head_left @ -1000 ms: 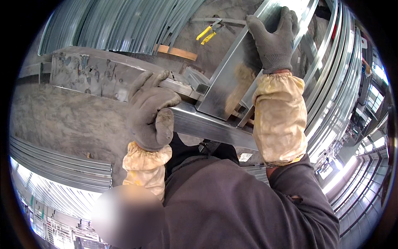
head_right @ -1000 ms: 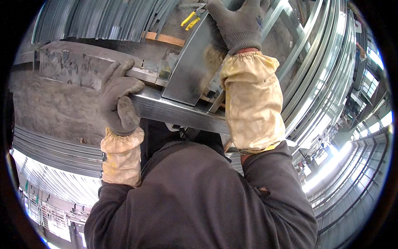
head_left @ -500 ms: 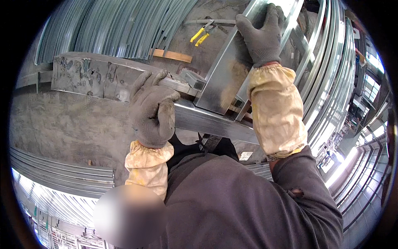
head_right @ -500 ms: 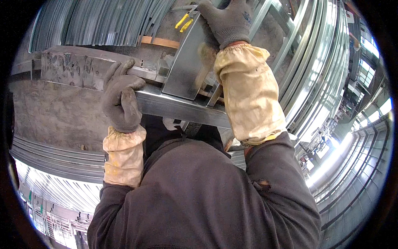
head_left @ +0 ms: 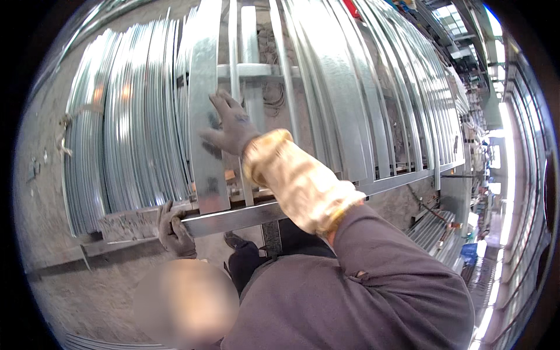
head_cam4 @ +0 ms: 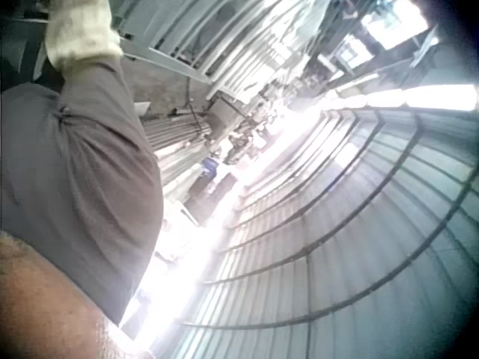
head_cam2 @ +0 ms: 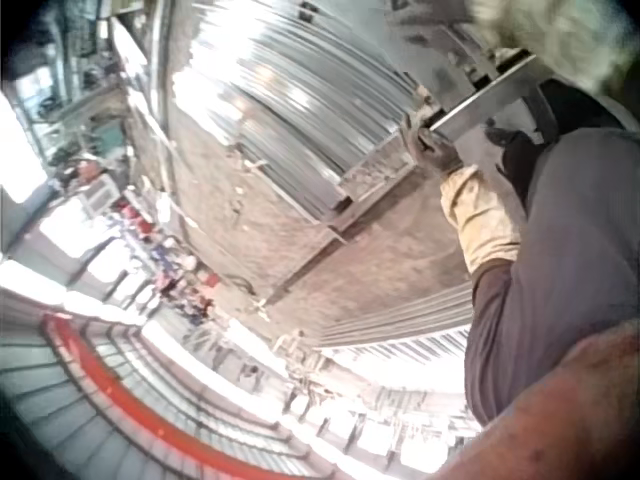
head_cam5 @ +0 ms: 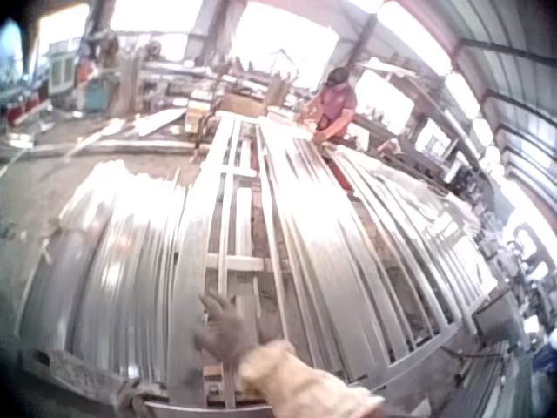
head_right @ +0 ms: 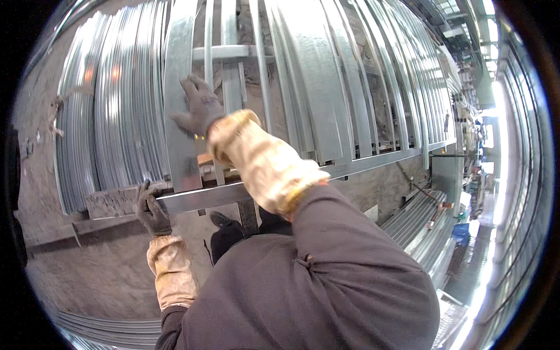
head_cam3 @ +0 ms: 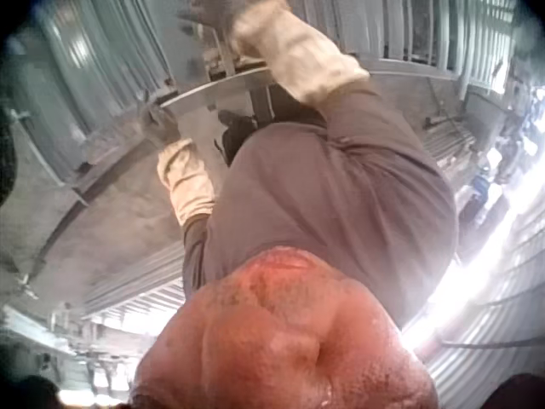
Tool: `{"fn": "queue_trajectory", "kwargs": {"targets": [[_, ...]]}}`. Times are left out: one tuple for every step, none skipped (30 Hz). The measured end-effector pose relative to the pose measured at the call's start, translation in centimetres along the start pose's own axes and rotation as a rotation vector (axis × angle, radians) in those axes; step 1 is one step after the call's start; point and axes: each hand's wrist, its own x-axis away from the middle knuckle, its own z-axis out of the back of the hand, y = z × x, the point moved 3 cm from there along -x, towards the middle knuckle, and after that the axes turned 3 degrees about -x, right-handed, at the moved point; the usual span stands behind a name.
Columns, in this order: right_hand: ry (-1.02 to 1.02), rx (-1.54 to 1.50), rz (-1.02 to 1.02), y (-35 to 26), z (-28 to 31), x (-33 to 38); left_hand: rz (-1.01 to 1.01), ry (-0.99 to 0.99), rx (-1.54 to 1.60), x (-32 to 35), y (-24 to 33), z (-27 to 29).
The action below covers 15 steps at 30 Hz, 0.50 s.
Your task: The person places long metal bars into a large metal frame structure, aligning them one by one. They repeatedly pick up bars from a nearby stack and insert them into the frame while another worker welds in the background.
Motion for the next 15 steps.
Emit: {"fn": "queue_trajectory", "kwargs": {"targets": [[0.007, -0.078, 0.064, -0.1, 3.0, 1.8, -0.014, -0.037, -0.007, -0.3, 0.3, 0.1], [0.128, -0.044, 0.128, -0.6, 6.3, 4.2, 0.006, -0.017, -0.019, 0.3, -0.7, 0.1], [0.249, -0.007, 0.197, -0.8, 10.1, 6.2, 0.016, -0.033, -0.025, 0.2, -0.3, 0.2], [0.394, 0.035, 0.239, 0.4, 13.7, 7.5, 0.018, -0.044, -0.025, 0.0, 0.2, 0.2], [0.478, 0.23, 0.213, 2.7, 17.1, 9.3, 0.05, -0.085, 0.007, 0.1, 0.7, 0.5], [0.541, 0.344, 0.043, 6.9, 19.7, 10.9, 0.084, -0.111, 0.019, 0.2, 1.2, 1.3], [0.492, 0.39, -0.135, 11.0, 22.1, 12.3, 0.077, -0.077, -0.016, 0.8, -0.2, 1.2], [0.408, 0.293, -0.385, 14.1, 23.4, 13.3, 0.077, -0.039, -0.057, 1.7, -1.8, 1.3], [0.274, 0.289, -0.524, 15.7, 23.6, 13.6, 0.012, 0.07, -0.2, 1.8, -2.9, 1.3], [0.129, 0.299, -0.665, 17.6, 23.9, 14.4, -0.077, 0.075, -0.332, 0.9, -0.6, 0.9], [0.119, 0.305, -0.63, 17.5, 24.0, 14.6, -0.16, 0.09, -0.477, 0.1, 2.1, 1.1], [0.114, 0.278, -0.61, 17.6, 24.3, 14.4, -0.187, 0.122, -0.523, -0.3, 3.8, 1.1], [0.1, 0.253, -0.597, 17.7, 24.7, 14.1, -0.205, 0.145, -0.557, -0.6, 5.3, 0.2], [0.081, 0.235, -0.61, 17.7, 25.3, 13.4, -0.224, 0.17, -0.59, -0.8, 6.9, -0.9], [0.05, 0.213, -0.63, 17.6, 25.4, 12.9, -0.236, 0.186, -0.63, -0.7, 8.4, -2.1]]}}
